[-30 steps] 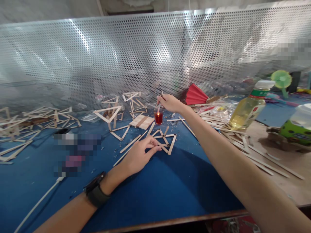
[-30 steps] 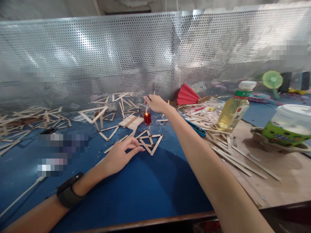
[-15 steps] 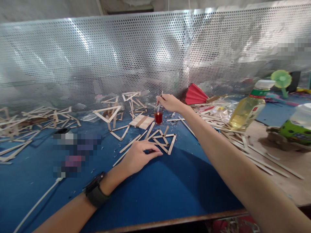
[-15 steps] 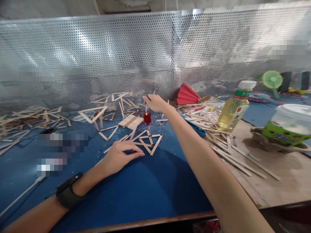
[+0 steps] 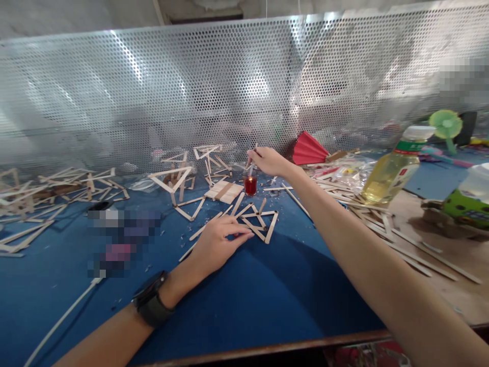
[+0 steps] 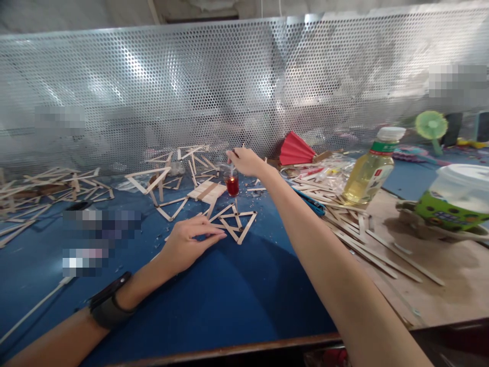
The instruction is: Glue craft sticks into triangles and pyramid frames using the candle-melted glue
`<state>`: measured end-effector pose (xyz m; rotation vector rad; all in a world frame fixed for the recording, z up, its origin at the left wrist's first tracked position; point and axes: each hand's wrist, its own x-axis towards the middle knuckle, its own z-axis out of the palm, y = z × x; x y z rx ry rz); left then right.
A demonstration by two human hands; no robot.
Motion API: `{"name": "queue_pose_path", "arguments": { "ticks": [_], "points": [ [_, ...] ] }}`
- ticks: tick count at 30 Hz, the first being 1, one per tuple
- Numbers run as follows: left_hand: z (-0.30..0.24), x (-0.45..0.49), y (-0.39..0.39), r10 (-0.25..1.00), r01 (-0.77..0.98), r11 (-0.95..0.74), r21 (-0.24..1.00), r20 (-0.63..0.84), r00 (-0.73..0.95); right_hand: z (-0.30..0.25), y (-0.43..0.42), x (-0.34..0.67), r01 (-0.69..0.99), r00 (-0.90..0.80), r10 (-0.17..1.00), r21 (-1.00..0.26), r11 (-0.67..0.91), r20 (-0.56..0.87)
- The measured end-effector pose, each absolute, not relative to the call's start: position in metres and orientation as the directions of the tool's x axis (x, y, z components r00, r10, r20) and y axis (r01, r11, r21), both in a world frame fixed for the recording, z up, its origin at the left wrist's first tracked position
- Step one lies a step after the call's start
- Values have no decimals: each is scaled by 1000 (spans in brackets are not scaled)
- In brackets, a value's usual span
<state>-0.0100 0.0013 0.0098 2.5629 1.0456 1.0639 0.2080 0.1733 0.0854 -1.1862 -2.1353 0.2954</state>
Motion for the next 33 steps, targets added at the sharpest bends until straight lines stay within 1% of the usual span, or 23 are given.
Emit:
{"name": "queue_pose_path", "arguments": {
  "ticks": [4, 7, 11, 14, 21, 26, 28, 33],
  "points": [
    [10, -9, -2, 740, 559, -669, 490, 512, 437, 84, 175, 209, 661, -368, 816, -491, 567, 447],
    [12, -8, -3, 788, 589, -611, 529, 473, 393, 84, 175, 210, 653, -373, 814, -497, 572, 446],
    [15, -6, -3, 808, 591, -589, 551, 419, 414, 84, 175, 209, 659, -366, 817, -496, 565, 445],
    [14, -6, -2, 791, 579, -611, 540, 407, 456, 85, 174, 209, 664, -362, 820, -495, 560, 443],
    [12, -8, 0, 738, 567, -673, 475, 480, 474, 86, 171, 209, 662, -359, 824, -503, 555, 437],
    [12, -7, 1, 660, 573, -735, 362, 572, 486, 89, 167, 208, 668, -348, 835, -513, 540, 426],
    [12, -7, 2, 658, 568, -737, 365, 577, 483, 89, 168, 208, 670, -347, 833, -507, 542, 431],
    [9, -10, 3, 687, 543, -722, 430, 543, 483, 87, 171, 208, 691, -342, 824, -473, 546, 451]
  ]
}}
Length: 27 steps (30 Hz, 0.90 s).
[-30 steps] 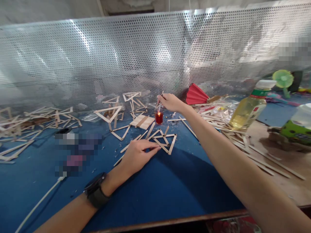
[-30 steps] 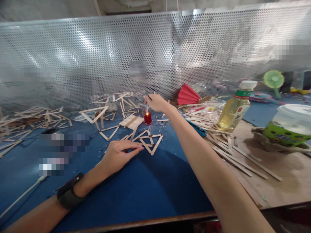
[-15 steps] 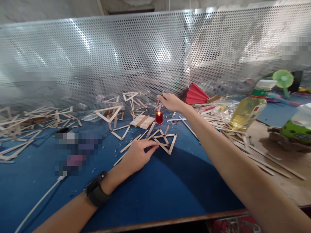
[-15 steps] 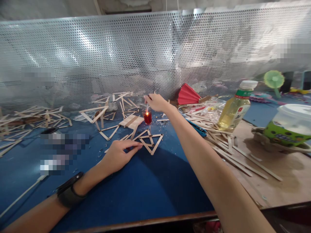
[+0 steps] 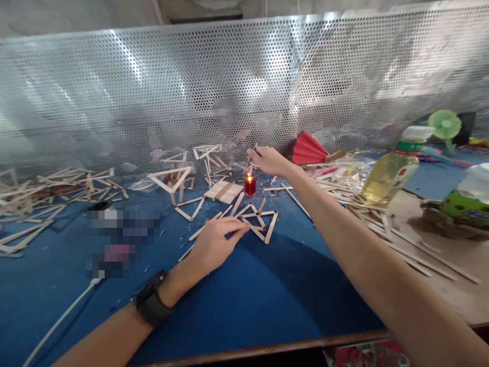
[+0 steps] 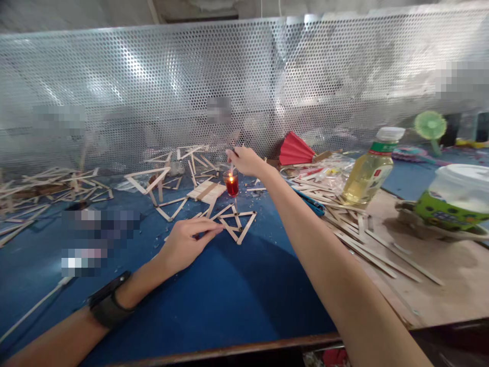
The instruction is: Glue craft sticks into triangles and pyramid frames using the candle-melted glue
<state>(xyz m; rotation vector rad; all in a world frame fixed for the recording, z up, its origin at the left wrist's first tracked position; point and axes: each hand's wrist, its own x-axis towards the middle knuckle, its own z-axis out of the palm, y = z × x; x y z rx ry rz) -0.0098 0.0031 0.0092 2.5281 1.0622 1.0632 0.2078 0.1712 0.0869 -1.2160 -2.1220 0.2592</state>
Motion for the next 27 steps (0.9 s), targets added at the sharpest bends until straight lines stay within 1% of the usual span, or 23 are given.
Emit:
{"name": "queue_pose_path", "arguments": {
  "ticks": [5, 9, 18, 27],
  "points": [
    [10, -10, 1, 772, 608, -629, 485, 486, 411, 88, 171, 207, 712, -351, 827, -449, 540, 439],
    [13, -8, -1, 821, 668, -560, 489, 436, 369, 89, 169, 206, 713, -349, 829, -450, 537, 437],
    [14, -8, 0, 853, 691, -516, 507, 377, 361, 88, 170, 206, 706, -351, 824, -452, 545, 446],
    [18, -7, 0, 881, 746, -470, 472, 292, 372, 88, 170, 207, 691, -351, 826, -474, 546, 441]
  ]
}}
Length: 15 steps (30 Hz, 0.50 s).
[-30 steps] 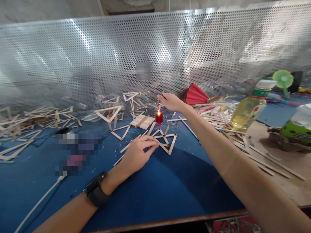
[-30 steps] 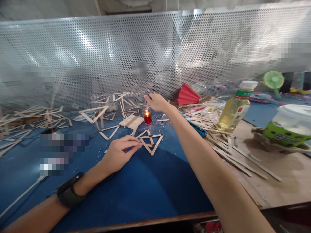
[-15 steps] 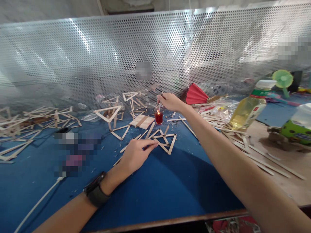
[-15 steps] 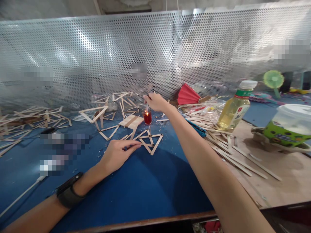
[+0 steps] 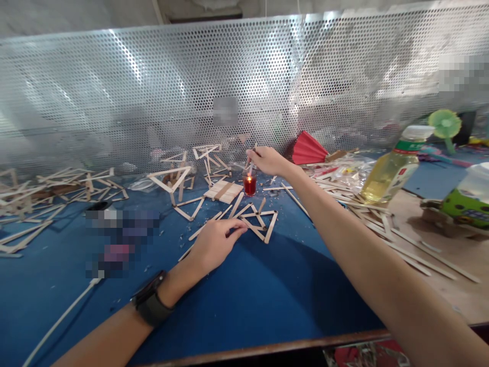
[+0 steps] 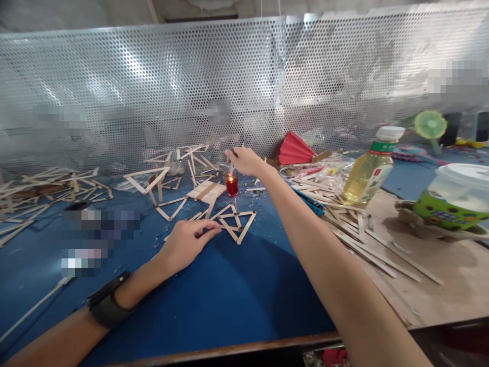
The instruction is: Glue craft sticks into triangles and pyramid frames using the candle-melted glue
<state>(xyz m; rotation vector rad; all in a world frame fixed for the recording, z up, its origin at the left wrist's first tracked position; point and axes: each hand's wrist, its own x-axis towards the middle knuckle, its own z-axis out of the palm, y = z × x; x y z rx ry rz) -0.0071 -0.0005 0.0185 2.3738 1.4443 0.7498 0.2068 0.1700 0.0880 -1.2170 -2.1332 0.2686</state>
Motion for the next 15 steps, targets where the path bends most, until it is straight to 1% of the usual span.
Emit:
{"name": "queue_pose_path", "arguments": {
  "ticks": [5, 10, 15],
  "points": [
    [17, -8, -1, 879, 739, -476, 476, 286, 382, 86, 174, 208, 684, -360, 814, -464, 562, 456],
    [17, -8, 0, 883, 732, -469, 495, 264, 388, 86, 173, 209, 702, -346, 826, -461, 542, 444],
    [15, -9, 1, 855, 699, -518, 493, 298, 424, 88, 171, 208, 712, -340, 833, -459, 531, 436]
  ]
}}
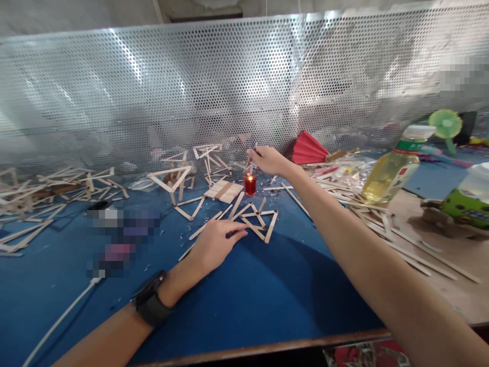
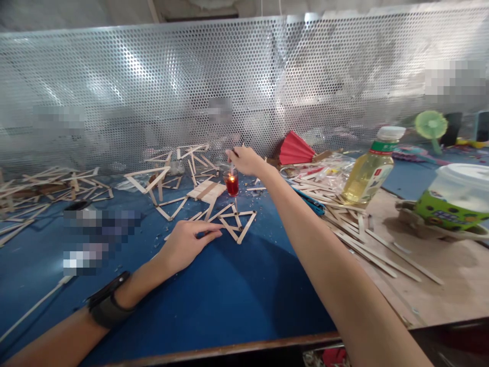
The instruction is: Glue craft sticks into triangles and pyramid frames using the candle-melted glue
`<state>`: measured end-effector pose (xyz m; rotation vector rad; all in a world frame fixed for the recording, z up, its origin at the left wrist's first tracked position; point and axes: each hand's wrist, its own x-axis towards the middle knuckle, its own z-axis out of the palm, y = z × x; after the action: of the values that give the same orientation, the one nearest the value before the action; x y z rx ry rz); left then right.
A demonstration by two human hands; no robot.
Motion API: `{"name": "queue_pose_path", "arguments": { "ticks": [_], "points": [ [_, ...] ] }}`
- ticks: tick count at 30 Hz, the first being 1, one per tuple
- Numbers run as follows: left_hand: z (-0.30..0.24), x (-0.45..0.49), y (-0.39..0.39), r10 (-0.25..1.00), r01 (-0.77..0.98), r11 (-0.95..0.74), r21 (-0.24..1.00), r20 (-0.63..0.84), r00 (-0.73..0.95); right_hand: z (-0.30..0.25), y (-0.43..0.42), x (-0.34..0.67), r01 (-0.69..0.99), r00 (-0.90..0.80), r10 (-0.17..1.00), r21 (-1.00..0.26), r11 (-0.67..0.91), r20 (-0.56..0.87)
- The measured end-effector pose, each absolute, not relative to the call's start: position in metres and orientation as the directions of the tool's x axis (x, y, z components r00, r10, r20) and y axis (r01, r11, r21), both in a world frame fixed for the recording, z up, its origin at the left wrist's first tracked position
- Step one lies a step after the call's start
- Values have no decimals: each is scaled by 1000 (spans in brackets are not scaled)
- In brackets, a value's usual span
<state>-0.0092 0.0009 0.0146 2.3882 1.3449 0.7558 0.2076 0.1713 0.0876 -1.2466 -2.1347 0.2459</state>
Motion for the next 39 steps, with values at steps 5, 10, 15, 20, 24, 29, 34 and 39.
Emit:
{"name": "queue_pose_path", "arguments": {
  "ticks": [5, 10, 15, 20, 24, 29, 34, 39],
  "points": [
    [11, -10, 3, 798, 681, -598, 423, 387, 461, 87, 173, 208, 706, -343, 824, -455, 543, 451],
    [15, -8, 2, 817, 706, -574, 414, 337, 467, 88, 173, 209, 701, -343, 830, -468, 538, 440],
    [19, -6, 1, 856, 712, -517, 475, 291, 427, 88, 173, 208, 727, -342, 834, -441, 527, 433],
    [22, -5, -1, 882, 702, -471, 534, 267, 389, 85, 176, 209, 716, -366, 820, -429, 551, 440],
    [22, -5, -1, 888, 715, -459, 527, 255, 382, 85, 176, 209, 708, -368, 818, -437, 555, 442],
    [21, -5, -1, 889, 711, -458, 533, 258, 379, 87, 172, 209, 707, -368, 825, -448, 548, 428],
    [19, -6, -1, 879, 711, -477, 517, 287, 381, 88, 171, 209, 704, -365, 824, -450, 549, 434],
    [21, -6, -1, 873, 718, -487, 498, 297, 387, 88, 170, 208, 708, -361, 829, -453, 541, 427]
  ]
}}
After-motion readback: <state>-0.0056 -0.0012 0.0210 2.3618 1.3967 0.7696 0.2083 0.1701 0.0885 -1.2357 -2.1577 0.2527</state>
